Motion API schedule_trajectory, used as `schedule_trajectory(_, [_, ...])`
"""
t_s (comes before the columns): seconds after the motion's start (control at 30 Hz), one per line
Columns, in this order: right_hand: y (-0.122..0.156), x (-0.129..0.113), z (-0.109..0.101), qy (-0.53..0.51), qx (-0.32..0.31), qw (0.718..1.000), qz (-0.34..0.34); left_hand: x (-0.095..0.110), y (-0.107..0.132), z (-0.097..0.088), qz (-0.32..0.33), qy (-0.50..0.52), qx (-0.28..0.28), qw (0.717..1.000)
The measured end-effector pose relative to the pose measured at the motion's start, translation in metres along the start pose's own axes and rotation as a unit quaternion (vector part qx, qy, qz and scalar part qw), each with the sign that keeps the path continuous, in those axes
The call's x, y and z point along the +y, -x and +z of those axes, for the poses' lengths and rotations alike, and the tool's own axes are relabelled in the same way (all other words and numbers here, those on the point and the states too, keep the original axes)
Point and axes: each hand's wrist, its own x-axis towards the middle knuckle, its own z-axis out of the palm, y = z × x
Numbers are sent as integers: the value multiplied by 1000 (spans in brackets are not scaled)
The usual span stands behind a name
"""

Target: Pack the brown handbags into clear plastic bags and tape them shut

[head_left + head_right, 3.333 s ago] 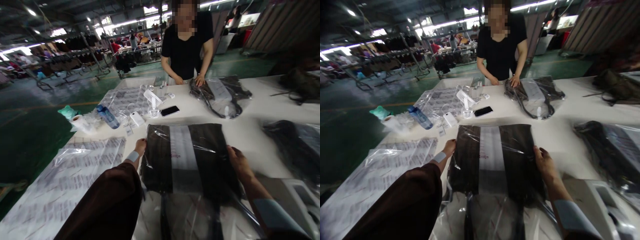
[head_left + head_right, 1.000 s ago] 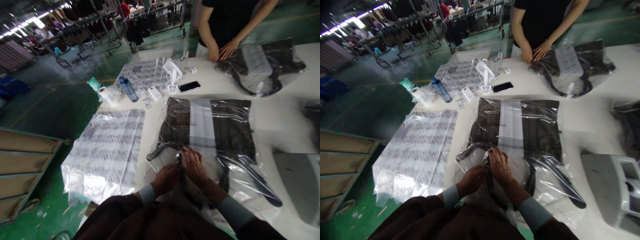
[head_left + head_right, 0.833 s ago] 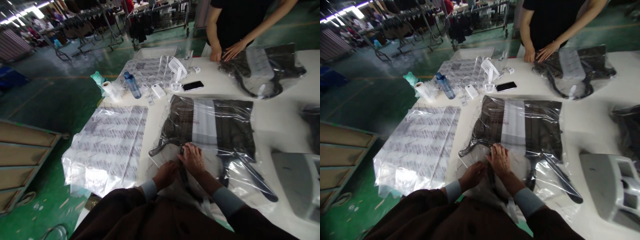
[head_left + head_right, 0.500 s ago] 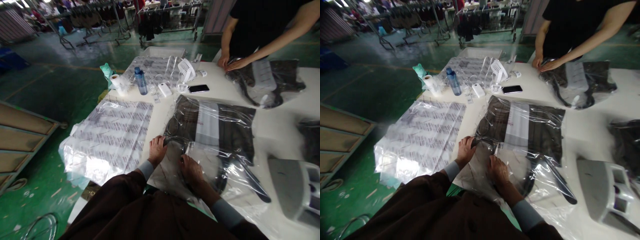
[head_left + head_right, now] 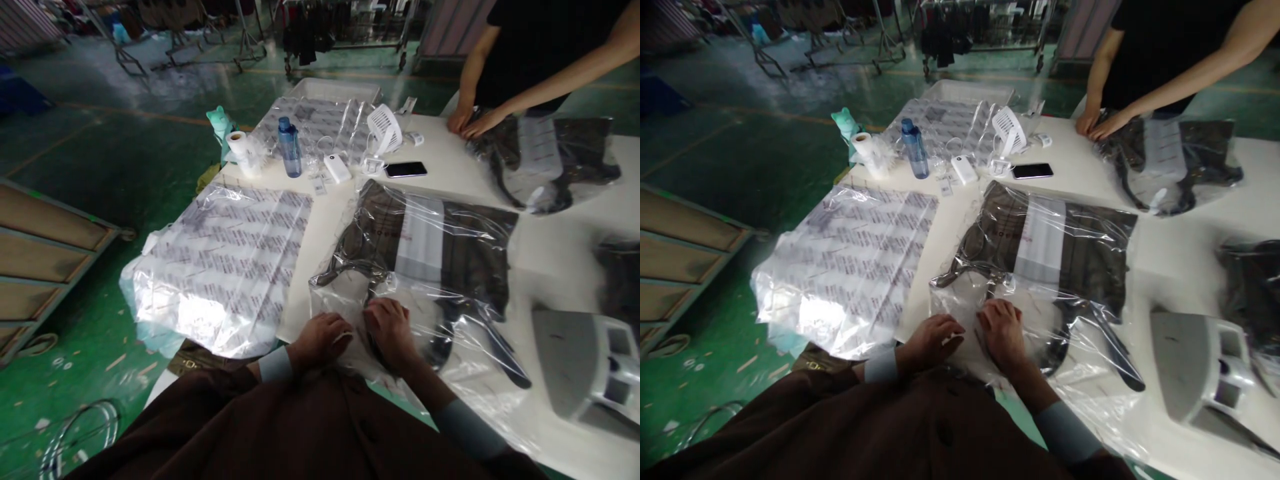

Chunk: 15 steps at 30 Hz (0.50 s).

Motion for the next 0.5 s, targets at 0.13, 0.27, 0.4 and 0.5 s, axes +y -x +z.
schedule_trajectory(0.13, [-30,-1,-29,-52,15,998,-16,9,0,0,-48,-79,102,990])
schedule_trajectory(0.27, [-38,-21,-49,-27,37,999,-29,-10,-19,-3,-78,-123,57,988])
schedule_trajectory(0.4, [-3,-51,-47,-36,113,993,-22,-24,-20,-10,-131,-59,89,986])
schedule_trajectory(0.5, [40,-59,-13,-152,-35,988,5,-28,-10,-18,-154,2,161,975])
